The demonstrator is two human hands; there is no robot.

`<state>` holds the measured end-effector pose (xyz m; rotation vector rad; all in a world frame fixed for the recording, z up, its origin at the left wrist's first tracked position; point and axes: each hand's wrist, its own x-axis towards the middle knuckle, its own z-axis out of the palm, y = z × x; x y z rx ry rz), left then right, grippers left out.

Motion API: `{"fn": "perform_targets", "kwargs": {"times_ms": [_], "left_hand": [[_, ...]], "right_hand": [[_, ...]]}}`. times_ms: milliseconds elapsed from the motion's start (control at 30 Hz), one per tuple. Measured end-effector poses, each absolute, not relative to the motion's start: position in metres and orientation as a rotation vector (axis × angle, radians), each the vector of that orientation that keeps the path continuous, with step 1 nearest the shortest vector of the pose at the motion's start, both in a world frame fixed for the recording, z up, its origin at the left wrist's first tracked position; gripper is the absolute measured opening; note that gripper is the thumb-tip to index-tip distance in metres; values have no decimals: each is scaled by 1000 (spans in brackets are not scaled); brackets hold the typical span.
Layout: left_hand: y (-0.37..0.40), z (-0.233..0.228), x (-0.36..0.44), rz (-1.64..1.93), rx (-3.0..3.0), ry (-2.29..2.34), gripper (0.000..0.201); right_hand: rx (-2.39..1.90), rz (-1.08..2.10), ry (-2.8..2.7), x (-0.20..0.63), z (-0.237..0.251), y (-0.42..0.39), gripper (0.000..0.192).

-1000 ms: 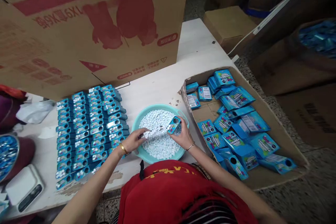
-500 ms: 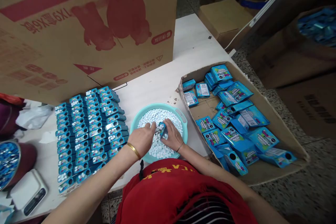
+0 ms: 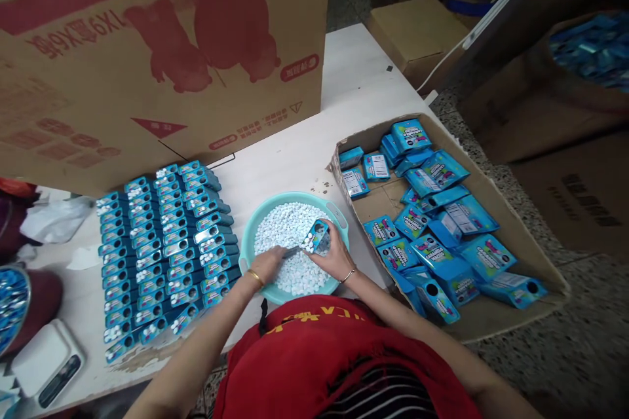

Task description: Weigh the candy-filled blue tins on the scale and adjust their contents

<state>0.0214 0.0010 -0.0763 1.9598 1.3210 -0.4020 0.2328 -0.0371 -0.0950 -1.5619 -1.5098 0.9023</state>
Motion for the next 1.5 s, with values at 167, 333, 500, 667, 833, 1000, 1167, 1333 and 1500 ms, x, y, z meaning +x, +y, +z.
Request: {"fn": "perform_targets", "kwargs": {"times_ms": [167,333,500,667,833,1000,1167,1333,1500], "left_hand": [[-18,-105,32,-158,1830,1148,30],[-6,-77,-6,-25,1700,1049,28],[10,-23,-32,34,1666,1058,31],[24,29,3,-156,1978,1136,27],[18,62,48,-567,2298,1343,25],[14,65,36,-423,2249,1427,19],[5,22,13,181,1873,1426,30],[-20,-15,19,415,1728,1466,31],[-40,-22,39,458,1865,1392,48]], "right_hand": [[-1588,872,-1489,238,-90,-30,83],[-1585,865,-1503,241,-93,-29,82],[-1543,872,-1579,239,-100,-32,79],[-1463,895,-1692,227,-107,-37,77],[-1435,938,-1696,215,-106,-41,79],[-1519,993,-1528,213,-99,-41,82],[-1528,1054,-1453,207,-99,-45,83],[-1507,1058,-1465,203,-100,-50,79],[-1472,1057,-1500,201,-98,-53,80]]}}
